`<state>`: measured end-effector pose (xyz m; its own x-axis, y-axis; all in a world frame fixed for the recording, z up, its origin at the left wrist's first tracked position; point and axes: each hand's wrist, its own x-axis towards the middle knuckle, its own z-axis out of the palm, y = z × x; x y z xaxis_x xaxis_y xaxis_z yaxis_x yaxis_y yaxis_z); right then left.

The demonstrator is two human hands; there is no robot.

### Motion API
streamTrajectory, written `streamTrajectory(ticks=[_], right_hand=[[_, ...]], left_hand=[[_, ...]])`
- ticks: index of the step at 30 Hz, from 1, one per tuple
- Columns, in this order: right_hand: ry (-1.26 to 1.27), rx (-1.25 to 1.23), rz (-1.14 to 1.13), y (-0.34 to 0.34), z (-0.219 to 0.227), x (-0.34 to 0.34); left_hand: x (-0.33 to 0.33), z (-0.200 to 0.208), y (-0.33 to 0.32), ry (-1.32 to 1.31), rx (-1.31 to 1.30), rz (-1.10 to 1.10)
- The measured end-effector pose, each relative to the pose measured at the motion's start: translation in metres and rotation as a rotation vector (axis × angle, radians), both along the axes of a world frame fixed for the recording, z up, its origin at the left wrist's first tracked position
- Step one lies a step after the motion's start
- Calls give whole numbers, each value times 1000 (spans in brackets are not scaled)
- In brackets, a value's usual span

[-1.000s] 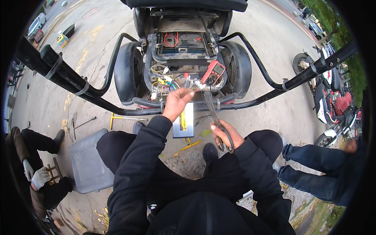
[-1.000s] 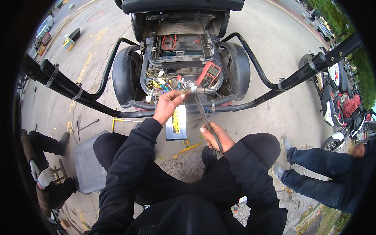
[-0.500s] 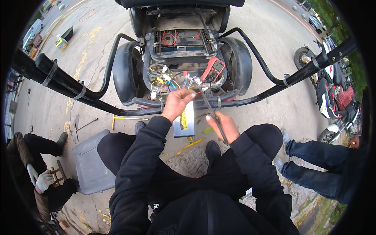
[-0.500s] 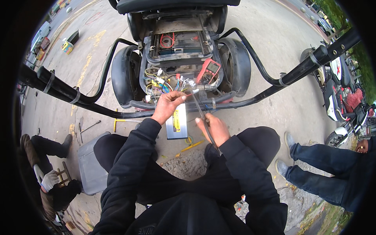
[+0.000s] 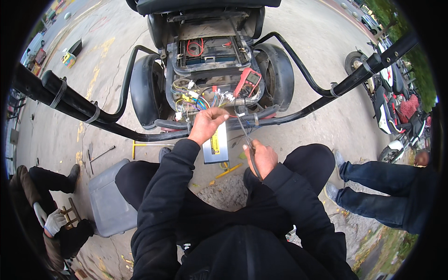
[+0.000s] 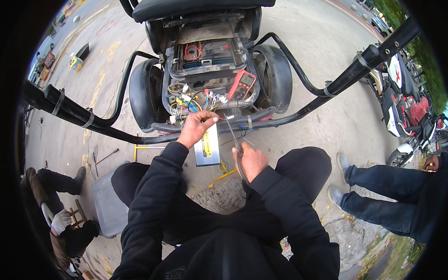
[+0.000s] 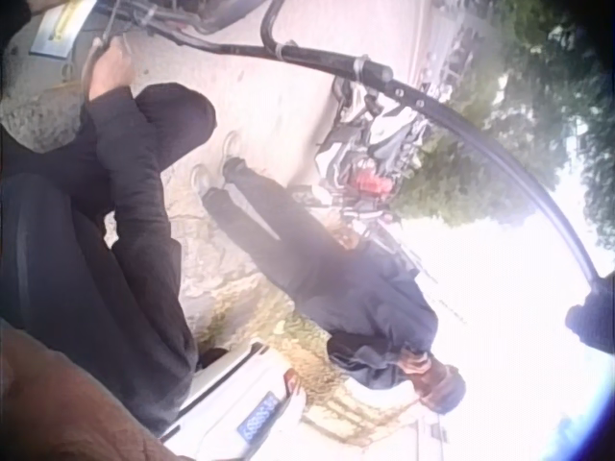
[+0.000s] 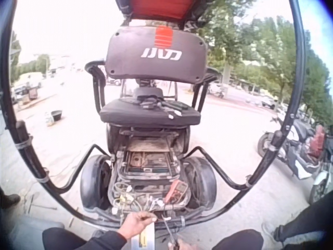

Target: The person sits on the ground and works on the exposed wiring of a mobility scooter. They use shears to cut wires, strip insulation, and connect wires to a silver control box and other connectors.

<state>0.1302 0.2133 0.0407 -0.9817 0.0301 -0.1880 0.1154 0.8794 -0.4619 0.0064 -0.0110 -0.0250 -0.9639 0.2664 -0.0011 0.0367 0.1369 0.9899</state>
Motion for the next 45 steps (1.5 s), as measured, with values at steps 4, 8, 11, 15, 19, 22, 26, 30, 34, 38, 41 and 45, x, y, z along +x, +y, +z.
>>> streamTrajectory(ticks=[4,8,11,15,19,22,26,30,34,38,41,45], right_hand=[[10,-76,-123,-25,-27,28],[109,-237,-178,-25,-44,32],[159,-371,-159,-14,-39,22],[54,-580,-48,2,-9,-9],[206,-286,59,16,23,-64],[328,8,105,18,30,-88],[289,21,130,3,15,-81],[284,22,164,-14,-7,-69],[282,-2,180,-18,-14,-71],[312,3,192,-24,-13,-75],[337,5,201,-27,-15,-77],[316,18,202,-28,-19,-80]], left_hand=[[-3,-2,-2,13,-31,-43],[-4,-3,-1,-137,134,-21],[-4,0,-1,-144,235,22],[-2,6,-2,-216,327,143],[-1,10,-3,-289,407,227],[-1,11,-2,-284,371,220],[0,14,-1,-301,396,239],[2,15,0,-284,440,225],[2,16,0,-255,388,197],[3,18,1,-245,396,186],[4,17,2,-244,405,194],[1,12,1,-242,428,175]])
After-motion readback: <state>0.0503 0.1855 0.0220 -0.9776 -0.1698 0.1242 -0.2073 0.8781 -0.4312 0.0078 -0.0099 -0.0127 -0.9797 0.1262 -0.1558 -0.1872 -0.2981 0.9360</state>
